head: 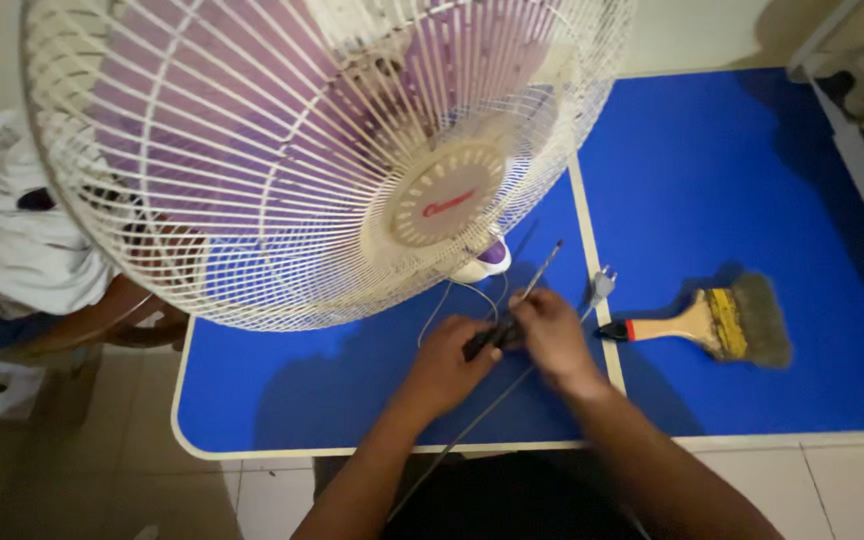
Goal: The person assembles a table fan by attaching the front grille to the fan body. They use a screwdriver to tighten screws at the base and repeatedly adjust the grille alignment to secure it in place.
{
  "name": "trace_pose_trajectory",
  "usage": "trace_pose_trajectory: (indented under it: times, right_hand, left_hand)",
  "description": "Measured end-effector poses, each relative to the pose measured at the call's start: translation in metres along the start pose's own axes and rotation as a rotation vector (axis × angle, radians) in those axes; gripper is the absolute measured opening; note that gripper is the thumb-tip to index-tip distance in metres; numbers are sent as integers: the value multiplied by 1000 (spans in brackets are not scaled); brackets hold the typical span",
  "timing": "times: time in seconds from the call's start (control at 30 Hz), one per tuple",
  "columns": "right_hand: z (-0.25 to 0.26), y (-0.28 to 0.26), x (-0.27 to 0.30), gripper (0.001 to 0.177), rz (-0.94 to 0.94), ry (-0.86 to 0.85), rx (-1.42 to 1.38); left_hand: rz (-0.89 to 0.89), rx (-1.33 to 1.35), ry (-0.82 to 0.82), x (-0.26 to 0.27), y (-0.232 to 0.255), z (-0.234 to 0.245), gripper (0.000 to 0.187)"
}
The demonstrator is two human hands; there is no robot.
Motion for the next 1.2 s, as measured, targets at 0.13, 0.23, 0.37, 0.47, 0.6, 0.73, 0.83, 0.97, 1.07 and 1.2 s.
trace_pose_trajectory:
  times: [0.13, 0.23, 0.37, 0.47, 0.6, 0.73, 0.83, 0.97, 1.07, 1.2]
  right_hand:
    - [32, -37, -15, 27, 8, 52, 446]
    - [33, -48, -26, 30, 2, 59, 619]
    - [40, -47, -35, 37, 47, 108, 868]
    - [41, -53, -39, 34, 328, 203, 995]
    - [44, -44, -38, 32, 332, 189, 949]
    - [33, -54, -34, 35, 342, 187, 988]
    - [30, -71, -22, 35, 411, 234, 994]
    - [57, -83, 19, 35, 440, 431, 1100]
    - [84, -83, 43, 36, 372, 497, 1156]
    - [102, -85, 50, 28, 437, 518, 1173]
  left_hand:
    - [-219, -53, 110, -6, 29, -5, 38]
    - [-190, -55, 0, -19, 37, -17, 34]
    - [-82, -69, -82, -35, 42, -33, 33]
    - [-105, -58, -61, -39, 45, -39, 37]
    - [-92, -83, -47, -39, 37, -44, 29]
    - [-59, -160, 11, -43, 28, -42, 21]
    - [-31, -168, 29, -48, 25, -39, 23]
    - [-55, -198, -28, -53, 22, -40, 36]
    - [-36, -175, -74, -60, 22, -48, 41]
    - [-4, 4, -74, -75, 27, -65, 38]
Point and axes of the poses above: each hand's wrist, its own x-axis away from the middle knuckle, its own z-axis out of the back of the hand, y = z × x, the point moved 7 cm from there along -x, towards the middle knuckle, and after that the axes turned 1 degree about -x, right-handed, at the moved point
